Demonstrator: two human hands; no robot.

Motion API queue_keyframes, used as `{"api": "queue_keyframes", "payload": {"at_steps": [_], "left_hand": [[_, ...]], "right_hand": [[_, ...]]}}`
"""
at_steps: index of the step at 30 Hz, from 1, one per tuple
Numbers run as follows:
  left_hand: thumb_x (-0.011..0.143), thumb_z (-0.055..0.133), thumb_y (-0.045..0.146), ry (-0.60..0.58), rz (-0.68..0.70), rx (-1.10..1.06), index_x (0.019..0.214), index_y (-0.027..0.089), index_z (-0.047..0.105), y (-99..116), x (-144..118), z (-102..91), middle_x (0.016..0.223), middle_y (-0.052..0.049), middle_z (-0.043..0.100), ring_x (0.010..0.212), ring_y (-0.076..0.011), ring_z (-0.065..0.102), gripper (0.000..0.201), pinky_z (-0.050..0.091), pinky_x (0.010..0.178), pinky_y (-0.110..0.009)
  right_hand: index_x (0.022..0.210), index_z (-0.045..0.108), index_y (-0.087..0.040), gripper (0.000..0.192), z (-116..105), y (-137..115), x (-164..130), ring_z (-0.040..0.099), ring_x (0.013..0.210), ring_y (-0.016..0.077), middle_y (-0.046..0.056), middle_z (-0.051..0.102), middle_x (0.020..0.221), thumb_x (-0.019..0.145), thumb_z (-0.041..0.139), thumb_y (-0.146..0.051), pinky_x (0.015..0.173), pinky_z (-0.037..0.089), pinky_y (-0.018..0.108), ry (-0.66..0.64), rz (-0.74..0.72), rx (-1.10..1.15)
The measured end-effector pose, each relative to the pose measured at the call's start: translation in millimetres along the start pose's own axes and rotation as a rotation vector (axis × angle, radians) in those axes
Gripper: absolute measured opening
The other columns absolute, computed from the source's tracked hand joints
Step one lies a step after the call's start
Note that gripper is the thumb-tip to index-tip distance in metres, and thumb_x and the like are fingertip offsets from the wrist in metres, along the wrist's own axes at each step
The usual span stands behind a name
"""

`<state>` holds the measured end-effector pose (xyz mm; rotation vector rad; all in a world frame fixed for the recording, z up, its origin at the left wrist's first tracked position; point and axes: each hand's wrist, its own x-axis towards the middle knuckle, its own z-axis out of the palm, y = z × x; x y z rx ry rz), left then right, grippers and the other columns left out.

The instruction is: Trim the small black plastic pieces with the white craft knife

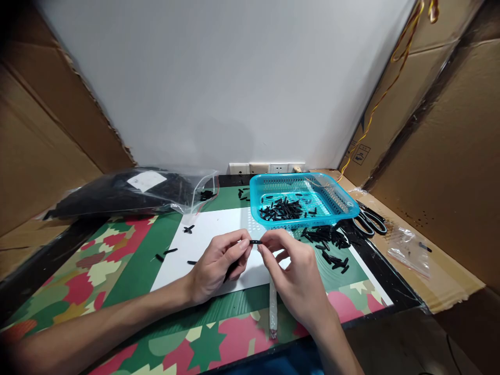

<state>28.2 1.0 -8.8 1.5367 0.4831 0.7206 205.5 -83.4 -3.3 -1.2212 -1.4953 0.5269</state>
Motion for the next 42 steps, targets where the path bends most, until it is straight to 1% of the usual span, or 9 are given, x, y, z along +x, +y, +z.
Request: {"api": "queue_keyframes", "payload": {"at_steps": [8,13,22,28,32,35,37,40,42], "left_hand": [[0.107,0.054,0.054,-0.008,0.010,0.024,0.078,0.019,0.052,2,0,-1.2,0.055,0.008,0.044,0.046,-0.0072,0.035,0.046,0.026,0.048,-0.023],[0.106,0.054,0.058,-0.005,0.008,0.041,0.084,0.018,0.057,0,0,-2.1,0.052,0.008,0.044,0.045,-0.0078,0.035,0.046,0.027,0.049,-0.023],[0.105,0.052,0.060,0.031,-0.016,0.014,0.086,0.018,0.058,0,0,-1.2,0.051,0.008,0.043,0.044,-0.0085,0.035,0.047,0.026,0.049,-0.023],[0.106,0.039,0.067,0.089,-0.038,-0.016,0.093,0.018,0.061,1,1,-1.0,0.047,0.007,0.046,0.042,-0.0104,0.034,0.055,0.028,0.050,-0.024],[0.106,0.030,0.071,0.086,-0.039,0.003,0.093,0.019,0.061,1,1,-2.7,0.045,0.006,0.048,0.042,-0.0113,0.035,0.063,0.030,0.050,-0.024],[0.105,0.030,0.073,0.079,-0.046,0.004,0.093,0.019,0.061,2,2,-3.4,0.044,0.006,0.048,0.041,-0.0114,0.034,0.064,0.030,0.049,-0.024],[0.104,0.031,0.075,0.076,-0.049,-0.002,0.092,0.019,0.061,2,3,-3.5,0.043,0.006,0.047,0.041,-0.0115,0.033,0.064,0.029,0.048,-0.024],[0.103,0.033,0.077,0.058,-0.061,-0.019,0.093,0.020,0.060,2,4,-3.5,0.043,0.006,0.048,0.040,-0.0113,0.031,0.064,0.028,0.046,-0.023],[0.103,0.033,0.076,0.039,-0.077,-0.025,0.096,0.020,0.060,2,4,-3.3,0.045,0.006,0.049,0.040,-0.0109,0.030,0.062,0.027,0.046,-0.023]], "right_hand": [[0.105,0.069,-0.022,0.006,-1,1,0,0.077,0.081,0.0161,0.002,0.077,0.091,0.106,0.063,-0.023,0.068,0.061,0.022,-0.020,-0.026,-0.032],[0.106,0.068,-0.023,0.007,1,1,-1,0.076,0.079,0.0149,0.001,0.077,0.090,0.106,0.062,-0.020,0.067,0.060,0.020,0.002,-0.080,-0.064],[0.105,0.069,-0.023,0.011,3,4,-2,0.073,0.071,0.0148,0.002,0.078,0.089,0.106,0.059,-0.019,0.049,0.054,0.019,0.036,-0.153,-0.210],[0.107,0.069,-0.024,0.017,-1,-2,-6,0.074,0.063,0.0152,-0.001,0.078,0.082,0.101,0.065,-0.009,0.060,0.059,0.026,0.201,-0.382,-0.304],[0.115,0.072,-0.028,0.029,-12,-3,-13,0.076,0.064,0.0195,0.001,0.081,0.086,0.095,0.074,-0.007,0.062,0.061,0.033,0.401,-0.481,-0.368],[0.112,0.076,-0.028,0.023,-25,3,-6,0.076,0.067,0.0218,0.003,0.081,0.089,0.095,0.077,-0.013,0.064,0.061,0.036,0.604,-0.432,-0.385],[0.110,0.076,-0.025,0.011,-34,8,5,0.076,0.067,0.0219,0.005,0.080,0.092,0.099,0.075,-0.022,0.064,0.061,0.036,0.663,-0.328,-0.398],[0.120,0.075,-0.022,0.020,-40,8,19,0.073,0.059,0.0199,0.004,0.080,0.085,0.102,0.072,-0.032,0.059,0.057,0.033,0.511,-0.135,-0.590],[0.119,0.075,-0.022,0.019,-34,4,18,0.071,0.058,0.0180,0.003,0.079,0.083,0.103,0.070,-0.031,0.058,0.055,0.030,0.464,-0.145,-0.562]]}}
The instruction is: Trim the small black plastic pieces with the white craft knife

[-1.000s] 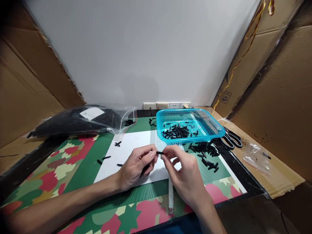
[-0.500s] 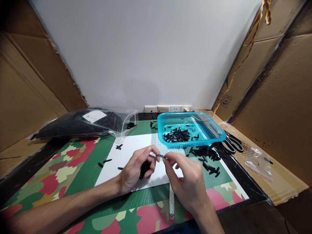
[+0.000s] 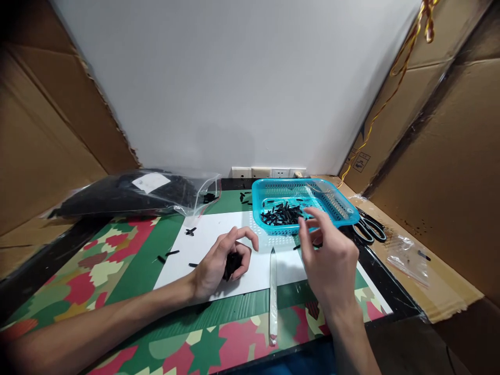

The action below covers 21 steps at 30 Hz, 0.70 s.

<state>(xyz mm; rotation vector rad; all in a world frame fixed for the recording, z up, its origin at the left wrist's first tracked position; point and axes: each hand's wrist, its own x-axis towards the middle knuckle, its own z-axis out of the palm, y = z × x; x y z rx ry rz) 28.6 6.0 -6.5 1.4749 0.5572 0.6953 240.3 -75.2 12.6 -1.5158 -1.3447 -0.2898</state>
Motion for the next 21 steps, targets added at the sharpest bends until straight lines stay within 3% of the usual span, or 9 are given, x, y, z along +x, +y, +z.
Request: {"api": "queue_keyframes", "payload": {"at_steps": [2,4,7,11,17,21], "left_hand": [[0.104,0.034,0.074,-0.005,-0.013,-0.007,0.100,0.021,0.060,0,0,1.0,0.047,0.007,0.051,0.040,-0.0109,0.031,0.060,0.028,0.046,-0.023],[0.104,0.036,0.074,0.002,-0.025,-0.025,0.103,0.022,0.058,0,0,2.8,0.048,0.008,0.050,0.040,-0.0112,0.031,0.057,0.027,0.046,-0.022],[0.102,0.042,0.075,0.008,-0.024,-0.029,0.102,0.022,0.055,2,-1,5.3,0.051,0.008,0.048,0.045,-0.0120,0.036,0.055,0.029,0.048,-0.022],[0.106,0.036,0.071,0.009,0.011,0.045,0.099,0.021,0.056,2,-2,4.8,0.060,0.005,0.051,0.056,-0.0147,0.046,0.054,0.038,0.057,-0.025],[0.109,0.042,0.062,0.012,0.102,0.189,0.096,0.020,0.055,-3,-2,0.6,0.076,0.004,0.048,0.068,-0.0138,0.044,0.046,0.040,0.063,-0.025],[0.108,0.039,0.066,-0.034,0.052,0.129,0.086,0.020,0.054,-6,-1,0.6,0.065,0.004,0.047,0.055,-0.0124,0.041,0.053,0.033,0.051,-0.026]], "right_hand": [[0.115,0.074,-0.023,0.013,3,-12,-10,0.068,0.058,0.0156,0.002,0.078,0.084,0.105,0.066,-0.026,0.055,0.053,0.027,-0.088,-0.088,0.139],[0.111,0.074,-0.023,0.015,8,-25,-24,0.066,0.061,0.0152,0.002,0.076,0.084,0.107,0.060,-0.019,0.058,0.051,0.026,-0.306,-0.245,0.241],[0.110,0.074,-0.023,0.017,19,-38,-39,0.074,0.079,0.0201,0.005,0.079,0.095,0.108,0.058,-0.017,0.068,0.053,0.029,-0.510,-0.372,0.221],[0.111,0.074,-0.025,0.018,27,-44,-43,0.075,0.092,0.0250,0.005,0.080,0.110,0.106,0.060,-0.016,0.075,0.053,0.034,-0.590,-0.379,0.129],[0.099,0.066,-0.022,0.020,30,-43,-45,0.074,0.086,0.0270,0.007,0.077,0.097,0.106,0.052,-0.010,0.069,0.052,0.035,-0.619,-0.470,0.003],[0.101,0.063,-0.022,0.021,32,-36,-49,0.073,0.071,0.0222,0.004,0.075,0.087,0.112,0.045,-0.017,0.062,0.051,0.031,-0.600,-0.366,0.141]]}}
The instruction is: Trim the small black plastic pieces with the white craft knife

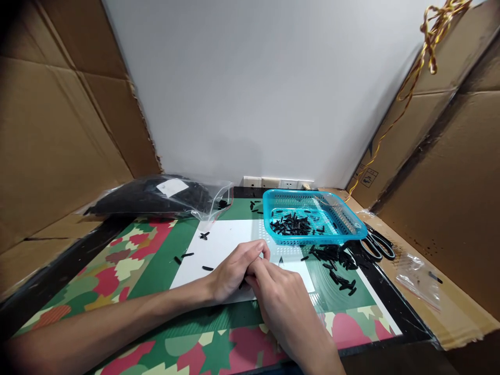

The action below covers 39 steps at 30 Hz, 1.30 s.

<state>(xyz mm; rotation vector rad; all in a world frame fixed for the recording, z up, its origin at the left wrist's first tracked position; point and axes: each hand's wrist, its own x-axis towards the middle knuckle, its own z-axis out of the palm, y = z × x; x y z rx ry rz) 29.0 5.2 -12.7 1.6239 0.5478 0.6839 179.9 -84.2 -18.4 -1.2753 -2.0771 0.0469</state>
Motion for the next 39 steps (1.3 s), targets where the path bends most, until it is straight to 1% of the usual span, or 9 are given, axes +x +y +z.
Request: {"api": "queue_keyframes", "payload": {"at_steps": [2,4,7,10,15,18,22,28,39], "left_hand": [[0.108,0.040,0.067,-0.020,-0.036,-0.042,0.085,0.020,0.054,-1,0,0.4,0.058,0.006,0.045,0.047,-0.0113,0.038,0.054,0.026,0.045,-0.026],[0.108,0.042,0.063,-0.023,-0.020,-0.044,0.085,0.019,0.055,-1,0,0.7,0.055,0.006,0.047,0.045,-0.0107,0.039,0.052,0.028,0.046,-0.025],[0.110,0.043,0.057,-0.016,0.004,-0.033,0.088,0.019,0.057,1,-1,1.2,0.050,0.006,0.049,0.044,-0.0104,0.040,0.046,0.033,0.050,-0.024],[0.109,0.045,0.058,-0.031,-0.007,-0.034,0.089,0.020,0.056,5,-4,2.8,0.047,0.009,0.044,0.041,-0.0100,0.034,0.045,0.028,0.046,-0.024],[0.111,0.048,0.054,-0.153,0.102,0.043,0.091,0.018,0.058,9,-13,4.6,0.069,0.003,0.058,0.051,-0.0086,0.044,0.043,0.034,0.050,-0.023],[0.113,0.044,0.050,-0.170,0.153,0.055,0.094,0.018,0.059,8,-15,3.8,0.078,0.001,0.062,0.055,-0.0080,0.046,0.040,0.036,0.053,-0.022],[0.113,0.044,0.052,-0.150,0.143,0.051,0.100,0.019,0.058,4,-16,3.1,0.073,0.002,0.058,0.054,-0.0084,0.044,0.038,0.036,0.053,-0.022],[0.113,0.043,0.053,-0.118,0.177,0.046,0.094,0.019,0.056,6,-16,3.7,0.060,0.007,0.049,0.049,-0.0082,0.039,0.041,0.034,0.052,-0.022],[0.113,0.046,0.047,-0.043,0.237,0.154,0.090,0.019,0.054,4,-14,1.6,0.058,0.007,0.048,0.051,-0.0082,0.039,0.037,0.033,0.054,-0.023]], "right_hand": [[0.103,0.063,-0.023,0.019,-4,2,-2,0.074,0.070,0.0197,0.003,0.077,0.087,0.113,0.046,-0.019,0.062,0.054,0.028,0.006,0.061,0.176],[0.106,0.064,-0.024,0.015,-12,4,-3,0.076,0.071,0.0178,0.002,0.077,0.088,0.112,0.051,-0.021,0.062,0.057,0.024,0.020,0.139,0.360],[0.106,0.068,-0.024,0.009,-24,7,-3,0.076,0.068,0.0160,0.003,0.077,0.087,0.109,0.061,-0.029,0.061,0.061,0.022,0.125,0.281,0.614],[0.101,0.070,-0.022,0.017,-31,11,-3,0.076,0.068,0.0178,0.005,0.078,0.085,0.105,0.071,-0.038,0.059,0.065,0.025,0.226,0.418,0.908],[0.100,0.072,-0.019,0.023,-28,14,0,0.072,0.064,0.0181,0.004,0.074,0.077,0.099,0.080,-0.041,0.048,0.063,0.024,0.131,0.559,1.268],[0.100,0.075,-0.018,0.021,-24,13,1,0.070,0.064,0.0166,0.004,0.072,0.079,0.097,0.082,-0.038,0.046,0.062,0.024,0.148,0.585,1.335],[0.099,0.077,-0.018,0.021,-24,13,0,0.070,0.066,0.0167,0.004,0.073,0.081,0.096,0.084,-0.037,0.046,0.063,0.024,0.154,0.597,1.344],[0.098,0.077,-0.018,0.023,-26,13,0,0.070,0.066,0.0168,0.005,0.073,0.082,0.096,0.083,-0.040,0.048,0.062,0.023,0.148,0.614,1.310],[0.097,0.079,-0.019,0.022,-26,14,2,0.069,0.068,0.0164,0.005,0.074,0.082,0.095,0.084,-0.041,0.049,0.060,0.022,0.177,0.576,1.268]]}}
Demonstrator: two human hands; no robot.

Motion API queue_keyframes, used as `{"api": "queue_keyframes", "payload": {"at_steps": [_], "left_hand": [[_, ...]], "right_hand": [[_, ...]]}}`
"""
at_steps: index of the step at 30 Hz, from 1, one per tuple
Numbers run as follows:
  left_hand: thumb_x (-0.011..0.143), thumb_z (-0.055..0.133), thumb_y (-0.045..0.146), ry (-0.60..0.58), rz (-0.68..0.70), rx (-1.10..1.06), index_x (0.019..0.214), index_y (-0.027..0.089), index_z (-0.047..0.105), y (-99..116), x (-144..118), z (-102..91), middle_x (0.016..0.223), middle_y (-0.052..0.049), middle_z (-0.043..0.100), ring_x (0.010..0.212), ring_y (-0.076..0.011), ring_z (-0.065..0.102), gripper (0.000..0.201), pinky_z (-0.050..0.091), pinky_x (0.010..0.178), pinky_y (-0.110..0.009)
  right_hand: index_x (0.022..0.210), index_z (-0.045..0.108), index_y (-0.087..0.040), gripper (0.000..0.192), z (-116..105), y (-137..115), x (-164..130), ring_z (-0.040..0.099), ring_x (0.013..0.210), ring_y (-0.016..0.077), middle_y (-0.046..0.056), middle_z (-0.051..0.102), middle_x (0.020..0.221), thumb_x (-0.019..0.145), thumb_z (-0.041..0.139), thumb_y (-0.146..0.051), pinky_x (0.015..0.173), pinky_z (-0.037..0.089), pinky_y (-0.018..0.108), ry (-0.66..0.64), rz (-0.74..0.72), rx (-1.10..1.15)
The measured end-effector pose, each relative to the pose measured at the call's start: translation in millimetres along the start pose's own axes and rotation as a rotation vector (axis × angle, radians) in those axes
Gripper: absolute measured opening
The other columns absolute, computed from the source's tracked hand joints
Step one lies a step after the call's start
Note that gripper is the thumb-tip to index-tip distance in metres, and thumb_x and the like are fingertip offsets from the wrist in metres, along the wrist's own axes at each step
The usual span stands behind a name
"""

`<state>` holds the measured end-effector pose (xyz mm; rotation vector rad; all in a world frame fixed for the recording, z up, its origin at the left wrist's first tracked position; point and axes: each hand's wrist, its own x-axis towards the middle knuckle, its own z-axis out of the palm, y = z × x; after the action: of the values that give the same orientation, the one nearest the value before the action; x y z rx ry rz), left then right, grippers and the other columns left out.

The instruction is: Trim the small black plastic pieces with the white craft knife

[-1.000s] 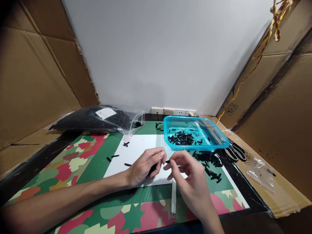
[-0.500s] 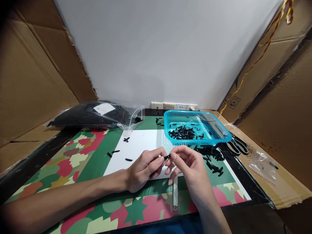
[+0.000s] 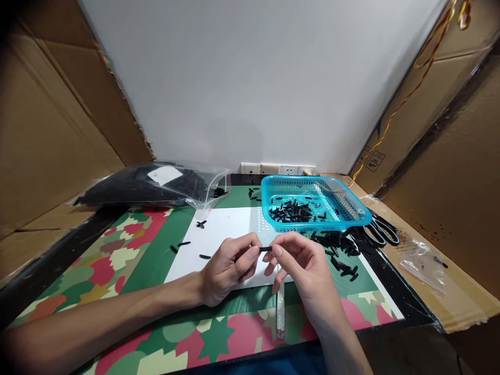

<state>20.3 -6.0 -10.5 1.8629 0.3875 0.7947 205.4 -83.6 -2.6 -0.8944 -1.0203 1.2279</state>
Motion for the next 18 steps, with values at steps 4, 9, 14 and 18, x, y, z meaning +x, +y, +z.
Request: {"api": "queue_keyframes", "payload": {"at_steps": [4,9,14,18], "left_hand": [[0.113,0.046,0.046,0.017,-0.006,0.019,0.089,0.019,0.055,0.2,-0.4,0.0,0.059,0.007,0.048,0.052,-0.0083,0.039,0.037,0.031,0.054,-0.023],[0.112,0.046,0.047,0.027,-0.012,0.007,0.089,0.019,0.055,0.0,-1.2,0.4,0.057,0.007,0.048,0.051,-0.0084,0.038,0.037,0.031,0.053,-0.024],[0.112,0.045,0.050,0.017,-0.022,-0.044,0.091,0.019,0.055,0.2,-1.5,0.6,0.056,0.007,0.048,0.048,-0.0086,0.039,0.039,0.030,0.051,-0.023],[0.111,0.045,0.056,0.030,-0.072,-0.123,0.088,0.020,0.052,-2.2,-2.1,1.4,0.057,0.007,0.049,0.047,-0.0080,0.037,0.044,0.028,0.048,-0.023]], "right_hand": [[0.096,0.078,-0.020,0.021,0.5,-0.7,0.4,0.069,0.069,0.0162,0.004,0.074,0.082,0.092,0.087,-0.038,0.051,0.062,0.021,-0.016,-0.026,-0.028],[0.093,0.078,-0.019,0.025,2.2,-5.2,0.8,0.067,0.062,0.0150,0.004,0.074,0.080,0.091,0.087,-0.042,0.051,0.061,0.023,-0.012,-0.015,-0.068],[0.091,0.077,-0.018,0.029,4.1,-9.2,0.3,0.066,0.064,0.0158,0.004,0.073,0.079,0.089,0.089,-0.045,0.052,0.059,0.023,-0.019,-0.004,-0.115],[0.090,0.076,-0.018,0.032,3.7,-8.3,0.6,0.066,0.065,0.0155,0.004,0.071,0.079,0.090,0.087,-0.048,0.050,0.055,0.021,-0.054,0.004,-0.139]]}}
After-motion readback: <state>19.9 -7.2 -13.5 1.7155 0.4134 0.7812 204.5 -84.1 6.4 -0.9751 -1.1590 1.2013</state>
